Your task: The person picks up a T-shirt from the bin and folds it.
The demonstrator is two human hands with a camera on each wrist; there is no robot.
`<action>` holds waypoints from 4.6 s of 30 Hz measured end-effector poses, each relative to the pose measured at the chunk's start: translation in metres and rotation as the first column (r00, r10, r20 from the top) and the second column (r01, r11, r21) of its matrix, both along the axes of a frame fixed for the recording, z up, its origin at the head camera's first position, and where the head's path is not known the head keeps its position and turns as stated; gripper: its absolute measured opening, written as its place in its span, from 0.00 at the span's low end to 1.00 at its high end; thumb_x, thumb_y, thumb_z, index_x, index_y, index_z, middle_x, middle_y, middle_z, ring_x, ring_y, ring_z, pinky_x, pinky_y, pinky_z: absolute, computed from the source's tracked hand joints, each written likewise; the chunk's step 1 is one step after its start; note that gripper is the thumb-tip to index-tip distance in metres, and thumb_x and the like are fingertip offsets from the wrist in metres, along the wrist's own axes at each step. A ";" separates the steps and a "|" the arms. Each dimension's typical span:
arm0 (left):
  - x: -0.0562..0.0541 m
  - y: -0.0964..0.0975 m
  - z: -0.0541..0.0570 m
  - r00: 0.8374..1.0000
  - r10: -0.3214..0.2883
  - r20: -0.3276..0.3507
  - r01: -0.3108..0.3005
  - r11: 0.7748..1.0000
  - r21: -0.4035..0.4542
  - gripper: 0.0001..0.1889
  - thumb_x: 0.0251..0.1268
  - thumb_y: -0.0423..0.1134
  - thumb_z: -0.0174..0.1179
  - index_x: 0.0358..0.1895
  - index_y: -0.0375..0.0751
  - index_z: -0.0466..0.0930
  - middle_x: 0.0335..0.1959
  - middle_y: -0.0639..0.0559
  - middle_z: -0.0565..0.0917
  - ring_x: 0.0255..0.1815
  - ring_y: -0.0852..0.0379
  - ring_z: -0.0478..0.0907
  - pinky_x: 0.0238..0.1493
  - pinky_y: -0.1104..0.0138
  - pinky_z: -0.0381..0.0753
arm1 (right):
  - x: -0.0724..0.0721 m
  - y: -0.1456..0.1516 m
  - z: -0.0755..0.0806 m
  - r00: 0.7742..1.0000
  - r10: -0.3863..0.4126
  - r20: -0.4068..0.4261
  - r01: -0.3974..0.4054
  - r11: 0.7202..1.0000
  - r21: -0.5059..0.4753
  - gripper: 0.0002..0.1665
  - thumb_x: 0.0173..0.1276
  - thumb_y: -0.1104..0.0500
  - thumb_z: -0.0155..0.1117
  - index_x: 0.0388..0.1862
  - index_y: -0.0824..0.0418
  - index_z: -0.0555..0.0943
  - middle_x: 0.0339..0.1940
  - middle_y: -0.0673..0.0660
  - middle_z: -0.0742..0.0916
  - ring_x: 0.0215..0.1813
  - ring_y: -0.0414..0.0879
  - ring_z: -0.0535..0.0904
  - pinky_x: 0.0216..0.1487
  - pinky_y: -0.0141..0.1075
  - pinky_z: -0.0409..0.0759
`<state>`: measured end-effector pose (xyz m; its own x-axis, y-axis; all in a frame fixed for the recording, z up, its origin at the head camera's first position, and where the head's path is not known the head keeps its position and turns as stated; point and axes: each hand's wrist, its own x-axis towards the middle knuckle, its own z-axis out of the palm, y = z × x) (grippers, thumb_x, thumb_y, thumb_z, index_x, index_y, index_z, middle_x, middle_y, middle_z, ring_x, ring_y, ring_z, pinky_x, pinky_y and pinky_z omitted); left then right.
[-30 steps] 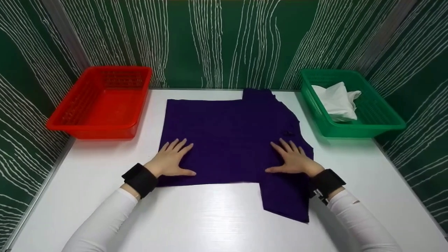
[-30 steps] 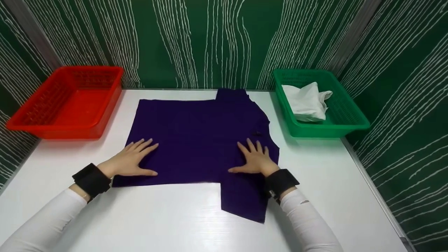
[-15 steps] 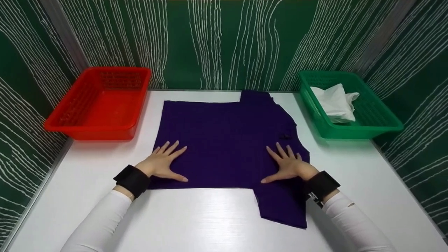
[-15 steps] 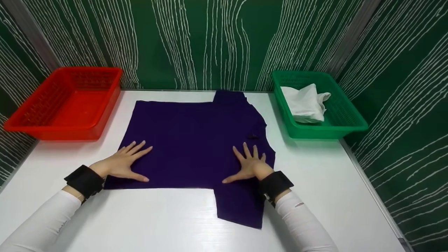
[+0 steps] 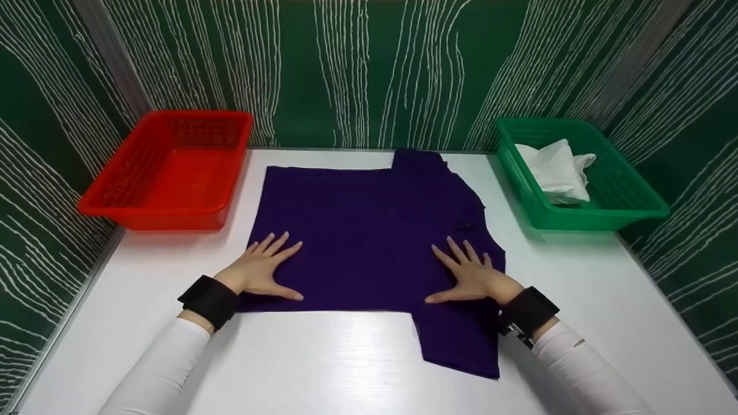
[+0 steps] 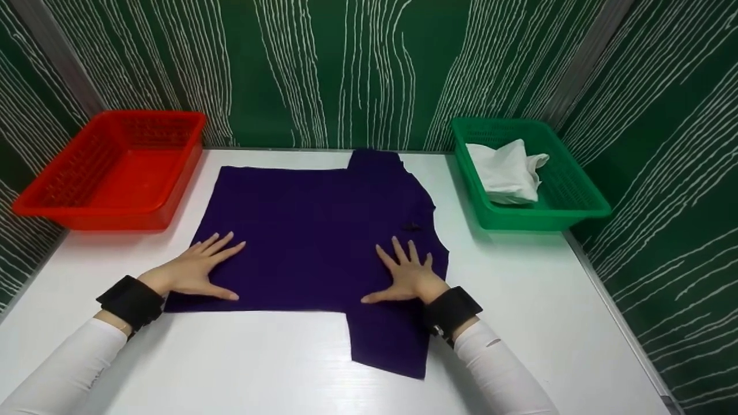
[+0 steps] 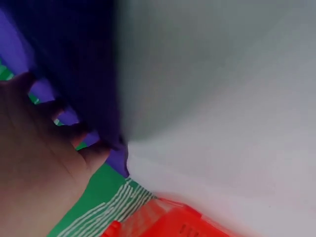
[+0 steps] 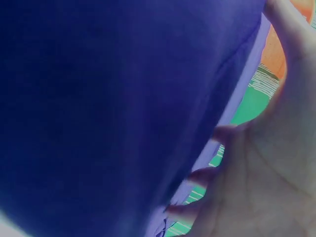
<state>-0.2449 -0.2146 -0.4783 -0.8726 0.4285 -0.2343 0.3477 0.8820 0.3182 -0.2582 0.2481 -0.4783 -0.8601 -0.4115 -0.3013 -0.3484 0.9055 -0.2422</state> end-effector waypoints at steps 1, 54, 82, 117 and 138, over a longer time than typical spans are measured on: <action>0.002 0.000 0.000 1.000 0.001 -0.014 -0.001 1.000 0.000 0.60 0.52 0.71 0.68 0.84 0.51 0.49 0.87 0.39 0.45 0.86 0.29 0.40 0.81 0.32 0.42 | 0.002 0.002 -0.001 1.000 0.023 -0.020 -0.023 1.000 -0.021 0.72 0.54 0.21 0.68 0.86 0.51 0.48 0.87 0.68 0.46 0.84 0.77 0.40 0.75 0.80 0.43; 0.063 0.040 -0.013 0.816 -0.175 -0.551 -0.006 0.951 -0.310 0.32 0.65 0.27 0.64 0.73 0.51 0.73 0.70 0.39 0.79 0.62 0.36 0.83 0.44 0.52 0.90 | 0.085 -0.008 0.009 0.687 0.487 -0.540 -0.446 0.869 0.217 0.31 0.60 0.71 0.72 0.62 0.53 0.84 0.60 0.56 0.89 0.54 0.53 0.88 0.34 0.41 0.88; 0.035 -0.011 0.059 0.990 0.062 -0.123 -0.055 0.996 0.064 0.25 0.59 0.17 0.51 0.61 0.29 0.81 0.60 0.31 0.84 0.64 0.33 0.80 0.66 0.43 0.79 | -0.001 -0.012 0.076 0.853 0.490 -0.179 -0.517 0.841 -0.159 0.22 0.61 0.75 0.56 0.55 0.73 0.84 0.50 0.69 0.91 0.49 0.59 0.89 0.53 0.52 0.87; 0.007 -0.002 -0.003 0.985 0.170 0.018 -0.170 0.985 -0.014 0.38 0.81 0.60 0.42 0.85 0.49 0.43 0.87 0.39 0.39 0.86 0.30 0.32 0.82 0.32 0.32 | -0.027 0.007 -0.006 0.993 0.062 0.102 -0.062 0.998 -0.005 0.60 0.66 0.19 0.51 0.86 0.40 0.40 0.88 0.58 0.39 0.86 0.69 0.27 0.79 0.74 0.29; 0.022 0.012 0.002 0.994 0.101 -0.052 -0.101 0.995 -0.002 0.38 0.78 0.58 0.51 0.83 0.46 0.54 0.85 0.36 0.50 0.85 0.28 0.45 0.79 0.30 0.48 | 0.010 0.029 0.004 0.998 0.055 0.002 -0.055 0.998 0.012 0.64 0.59 0.22 0.64 0.86 0.44 0.49 0.87 0.66 0.47 0.85 0.76 0.38 0.75 0.80 0.43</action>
<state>-0.2227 -0.2028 -0.4763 -0.9225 0.3363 -0.1895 0.2724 0.9150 0.2975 -0.2481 0.2770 -0.4745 -0.8357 -0.4547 -0.3078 -0.3975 0.8877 -0.2323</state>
